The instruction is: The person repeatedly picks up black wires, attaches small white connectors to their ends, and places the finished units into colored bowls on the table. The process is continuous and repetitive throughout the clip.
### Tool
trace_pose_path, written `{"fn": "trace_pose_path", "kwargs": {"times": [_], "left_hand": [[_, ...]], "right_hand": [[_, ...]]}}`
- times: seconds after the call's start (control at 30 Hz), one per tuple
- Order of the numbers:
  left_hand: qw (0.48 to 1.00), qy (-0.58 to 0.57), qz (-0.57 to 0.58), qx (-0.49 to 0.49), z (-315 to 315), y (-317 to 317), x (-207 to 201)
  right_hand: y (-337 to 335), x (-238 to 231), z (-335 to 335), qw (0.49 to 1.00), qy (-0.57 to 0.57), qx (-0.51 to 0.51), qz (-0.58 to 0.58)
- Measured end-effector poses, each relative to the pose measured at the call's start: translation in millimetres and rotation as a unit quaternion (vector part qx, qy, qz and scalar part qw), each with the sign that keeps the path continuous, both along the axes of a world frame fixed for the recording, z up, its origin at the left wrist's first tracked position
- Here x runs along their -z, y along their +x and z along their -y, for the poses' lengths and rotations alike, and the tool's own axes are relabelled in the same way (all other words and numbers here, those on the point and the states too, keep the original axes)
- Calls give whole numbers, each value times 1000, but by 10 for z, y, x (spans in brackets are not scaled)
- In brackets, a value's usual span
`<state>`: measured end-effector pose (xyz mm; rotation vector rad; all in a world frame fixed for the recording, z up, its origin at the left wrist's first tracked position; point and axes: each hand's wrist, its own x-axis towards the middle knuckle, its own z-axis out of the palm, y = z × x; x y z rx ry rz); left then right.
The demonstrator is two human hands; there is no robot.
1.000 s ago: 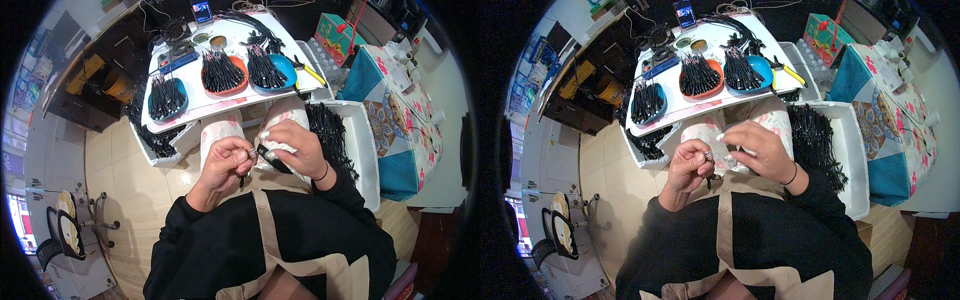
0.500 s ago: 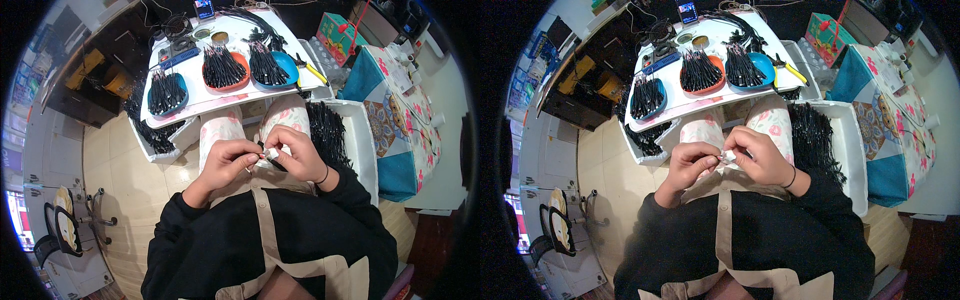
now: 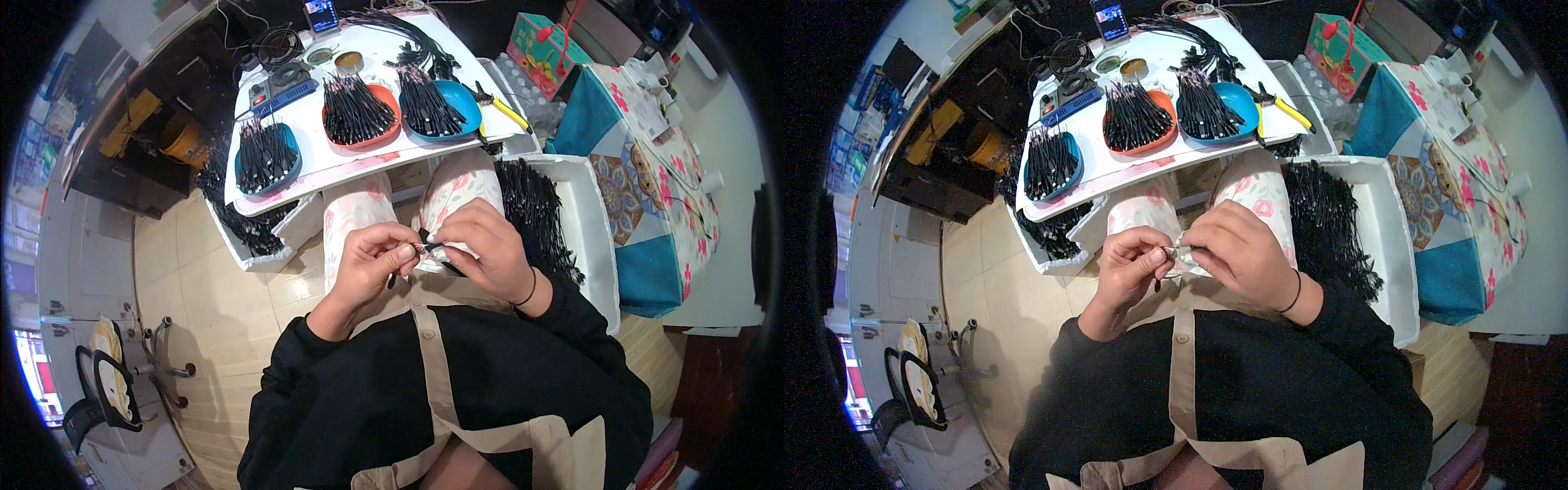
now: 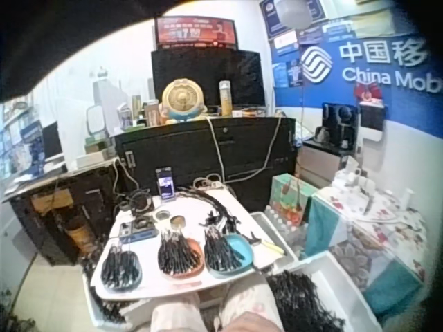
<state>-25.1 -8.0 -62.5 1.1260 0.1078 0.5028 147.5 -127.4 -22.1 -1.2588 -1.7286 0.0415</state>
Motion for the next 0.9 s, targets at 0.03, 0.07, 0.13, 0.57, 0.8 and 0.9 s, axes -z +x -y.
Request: {"fn": "trace_pose_path", "kwargs": {"times": [0.03,0.07,0.13,0.57,0.8,0.9], "left_hand": [[1000,-14,5,3,18,8,17],[999,-32,17,10,37,15,27],[1000,-25,6,-14,78,25,32],[974,-200,67,86,87,-105,-32],[938,-291,78,170,179,-130,-106],[958,-246,52,137,212,-133,-140]], "right_hand": [[-13,0,-16,1000,12,0,17],[-23,7,-31,999,23,0,34],[-41,31,-31,1000,-14,-8,14],[-65,-63,-23,984,-71,-80,-140],[-90,-177,-118,985,117,-108,61],[-131,-182,-57,987,116,-91,65]]}}
